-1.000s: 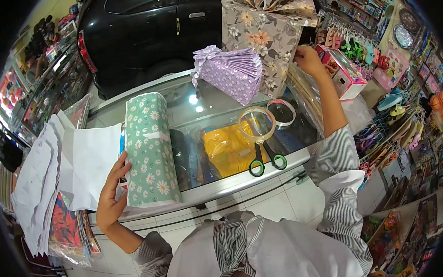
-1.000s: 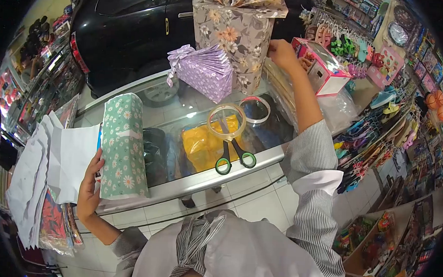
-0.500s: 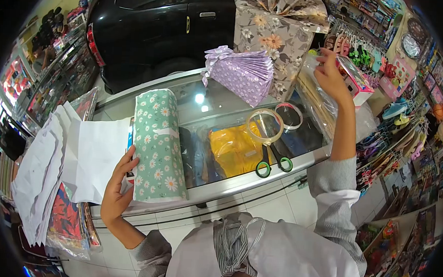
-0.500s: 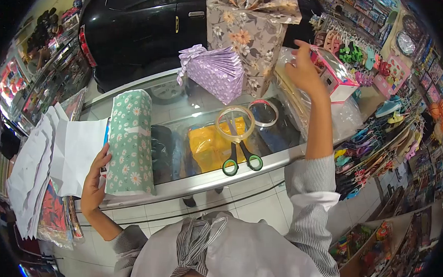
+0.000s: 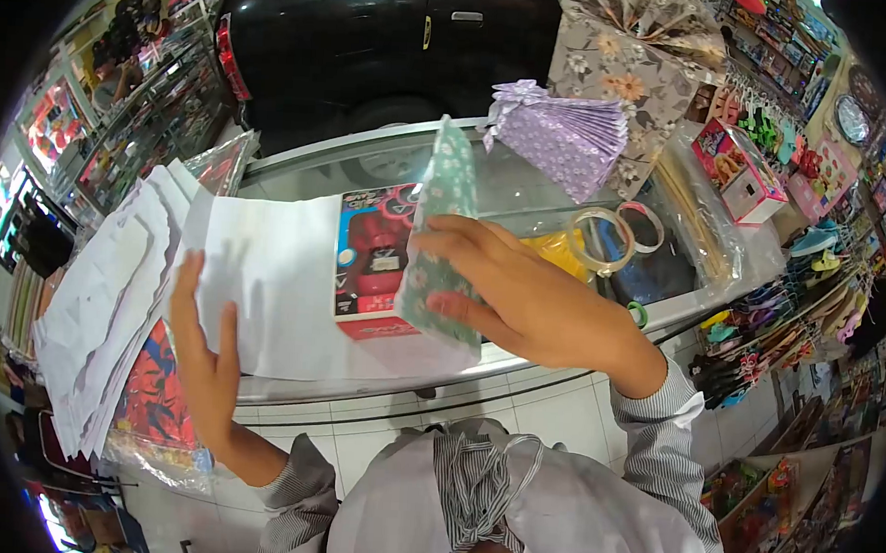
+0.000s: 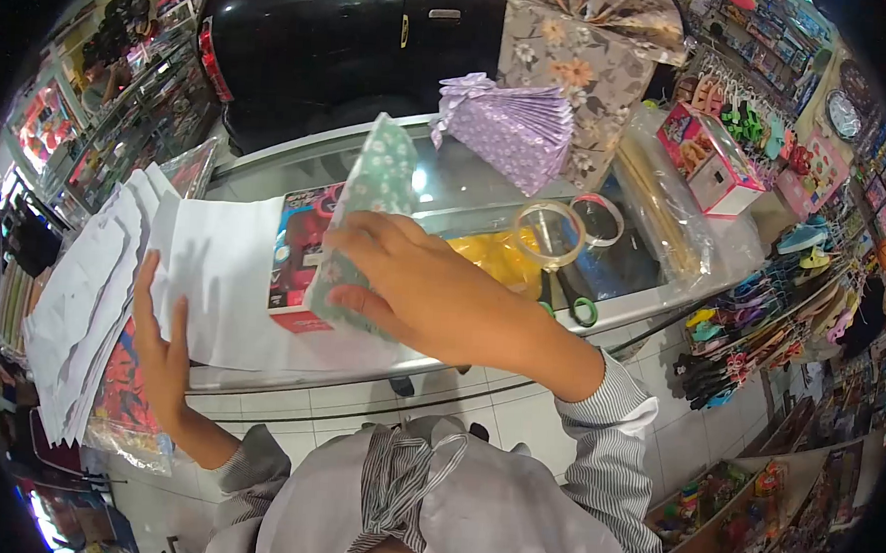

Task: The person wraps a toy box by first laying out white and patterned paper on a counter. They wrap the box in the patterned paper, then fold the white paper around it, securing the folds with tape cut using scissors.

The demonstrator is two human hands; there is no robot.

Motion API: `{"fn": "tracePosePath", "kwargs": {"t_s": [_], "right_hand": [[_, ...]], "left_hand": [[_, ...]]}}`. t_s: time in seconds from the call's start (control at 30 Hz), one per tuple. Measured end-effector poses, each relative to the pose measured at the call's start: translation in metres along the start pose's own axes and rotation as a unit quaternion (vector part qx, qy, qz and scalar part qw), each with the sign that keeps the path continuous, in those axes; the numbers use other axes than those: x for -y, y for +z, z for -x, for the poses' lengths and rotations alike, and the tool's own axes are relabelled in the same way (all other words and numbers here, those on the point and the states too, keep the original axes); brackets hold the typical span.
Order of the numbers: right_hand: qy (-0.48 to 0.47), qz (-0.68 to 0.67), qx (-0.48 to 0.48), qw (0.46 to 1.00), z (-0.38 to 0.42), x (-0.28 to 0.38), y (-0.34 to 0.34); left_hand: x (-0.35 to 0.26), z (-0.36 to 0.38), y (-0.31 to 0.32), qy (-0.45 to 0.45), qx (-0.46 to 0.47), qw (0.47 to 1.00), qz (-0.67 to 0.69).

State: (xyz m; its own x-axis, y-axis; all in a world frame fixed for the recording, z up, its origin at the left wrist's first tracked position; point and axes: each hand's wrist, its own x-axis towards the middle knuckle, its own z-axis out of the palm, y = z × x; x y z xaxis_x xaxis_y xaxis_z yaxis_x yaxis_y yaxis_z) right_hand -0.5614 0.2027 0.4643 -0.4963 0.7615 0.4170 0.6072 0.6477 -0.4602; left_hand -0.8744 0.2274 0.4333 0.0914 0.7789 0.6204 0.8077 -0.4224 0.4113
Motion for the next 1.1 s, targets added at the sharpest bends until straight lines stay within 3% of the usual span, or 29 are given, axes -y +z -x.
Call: {"fn": "tracePosePath", "kwargs": {"t_s": [0.1, 0.2, 0.37, 0.47, 0.5, 0.63, 0.73, 0.77, 0.87, 0.9, 1.0, 1.07, 1.1], "right_hand": [[0.043, -0.017, 0.019, 0.999, -0.008, 0.004, 0.014], [0.048, 0.019, 0.036, 0.998, -0.01, 0.01, 0.02], [0.05, 0.046, 0.014, 0.998, -0.001, 0.011, 0.033], [0.057, 0.034, -0.008, 0.998, 0.0, 0.011, 0.042], [0.058, 0.033, -0.016, 0.998, 0.0, 0.01, 0.045], [0.058, 0.041, -0.047, 0.996, -0.001, 0.011, 0.051], [0.052, 0.03, -0.058, 0.997, -0.002, 0.007, 0.053], [0.048, 0.022, -0.054, 0.997, -0.003, 0.005, 0.052], [0.038, 0.004, -0.044, 0.998, -0.005, -0.002, 0.05], [0.031, 0.002, -0.042, 0.999, -0.006, -0.004, 0.05], [0.011, -0.013, -0.029, 0.999, -0.006, -0.013, 0.047], [-0.001, -0.026, -0.013, 1.0, -0.006, -0.019, 0.044], [-0.006, -0.032, -0.004, 0.999, -0.006, -0.022, 0.042]], "left_hand": [[0.024, 0.008, -0.006, -0.1, -0.042, 0.982, -0.157], [0.03, 0.015, -0.011, -0.146, -0.078, 0.986, -0.031], [0.038, 0.025, -0.014, -0.184, -0.083, 0.979, -0.001], [0.042, 0.026, -0.012, -0.23, -0.066, 0.969, -0.062], [0.044, 0.028, -0.01, -0.206, -0.075, 0.973, -0.077], [0.049, 0.029, -0.001, -0.255, -0.155, 0.954, 0.028], [0.04, 0.029, 0.008, -0.164, -0.227, 0.958, 0.062], [0.032, 0.032, 0.003, -0.193, -0.199, 0.96, 0.032], [-0.001, 0.028, 0.003, -0.24, -0.248, 0.928, 0.144], [-0.009, 0.026, -0.001, -0.296, -0.232, 0.907, 0.191], [-0.03, 0.011, -0.003, -0.281, -0.221, 0.904, 0.233], [-0.071, -0.005, -0.002, -0.232, -0.185, 0.937, 0.187], [-0.082, -0.008, 0.005, -0.16, -0.138, 0.961, 0.176]]}}
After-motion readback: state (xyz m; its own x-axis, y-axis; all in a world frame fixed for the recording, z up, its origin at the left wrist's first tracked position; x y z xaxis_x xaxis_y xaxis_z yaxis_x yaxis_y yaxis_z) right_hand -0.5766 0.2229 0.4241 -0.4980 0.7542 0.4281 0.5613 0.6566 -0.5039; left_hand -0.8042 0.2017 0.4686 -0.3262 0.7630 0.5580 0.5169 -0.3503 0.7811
